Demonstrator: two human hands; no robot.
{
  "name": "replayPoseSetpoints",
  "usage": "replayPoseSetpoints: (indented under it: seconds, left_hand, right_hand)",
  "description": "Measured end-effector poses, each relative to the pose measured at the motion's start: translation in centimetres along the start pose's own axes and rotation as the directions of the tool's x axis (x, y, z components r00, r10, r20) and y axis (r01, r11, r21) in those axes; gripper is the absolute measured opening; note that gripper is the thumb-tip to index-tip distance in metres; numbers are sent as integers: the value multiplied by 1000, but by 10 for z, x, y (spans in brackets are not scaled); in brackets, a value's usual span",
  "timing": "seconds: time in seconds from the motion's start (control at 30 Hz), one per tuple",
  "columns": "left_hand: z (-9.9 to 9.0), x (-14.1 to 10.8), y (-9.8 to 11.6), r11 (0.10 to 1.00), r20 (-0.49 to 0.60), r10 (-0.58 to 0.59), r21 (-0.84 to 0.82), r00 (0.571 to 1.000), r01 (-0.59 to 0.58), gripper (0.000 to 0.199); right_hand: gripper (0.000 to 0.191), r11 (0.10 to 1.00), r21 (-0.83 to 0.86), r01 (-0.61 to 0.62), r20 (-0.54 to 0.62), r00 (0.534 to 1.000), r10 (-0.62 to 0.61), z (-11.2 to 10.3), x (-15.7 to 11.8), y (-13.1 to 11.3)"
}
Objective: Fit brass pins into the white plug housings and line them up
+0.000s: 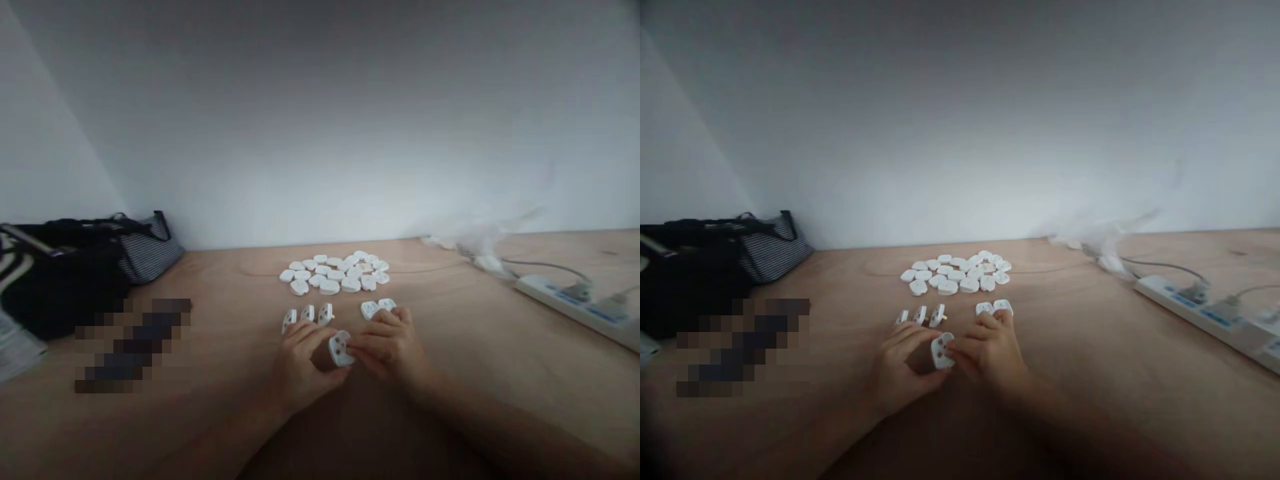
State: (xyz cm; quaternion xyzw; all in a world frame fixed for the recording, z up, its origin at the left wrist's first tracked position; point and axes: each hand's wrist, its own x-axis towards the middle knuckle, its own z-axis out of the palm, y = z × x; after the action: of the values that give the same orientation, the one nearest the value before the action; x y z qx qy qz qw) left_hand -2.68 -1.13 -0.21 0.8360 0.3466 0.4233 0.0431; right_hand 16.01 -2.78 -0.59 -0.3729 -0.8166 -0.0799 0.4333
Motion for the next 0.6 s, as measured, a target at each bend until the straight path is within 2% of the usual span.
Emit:
replayPoseSetpoints:
  seconds: [0.1, 0.2, 0.23, 0.3, 0.37, 0.47, 0.6]
  left_hand:
    - [-1, 0, 2, 1000, -11, 2, -21, 1000, -2, 32]
    - [-3, 0, 1, 999, 2, -8, -47, 1000, 8, 34]
    - [-4, 0, 0, 998, 9, -12, -58, 1000, 12, 35]
    - [-4, 0, -3, 996, 31, -21, -88, 999, 24, 38]
    - [-4, -1, -6, 991, 77, -20, -134, 997, 30, 41]
    - [-3, -2, -9, 980, 150, -26, -190, 988, 55, 43]
    - [-2, -4, -8, 963, 171, -149, -198, 974, 182, 50]
  right_hand:
    - [11, 998, -62, 29, 13, 1000, -28, -2, 1, -3]
    - [45, 999, -13, -49, 103, 993, 50, -7, 3, -1]
    - [58, 995, 31, -94, 158, 984, 88, -9, 3, 2]
    - [69, 975, 137, -175, 290, 948, 130, -10, 3, 9]
    - [67, 942, 236, -237, 376, 916, 137, -9, 2, 17]
    - [60, 876, 363, -316, 385, 907, 167, -3, 0, 23]
    - [49, 769, 498, -401, 417, 888, 193, 4, -2, 22]
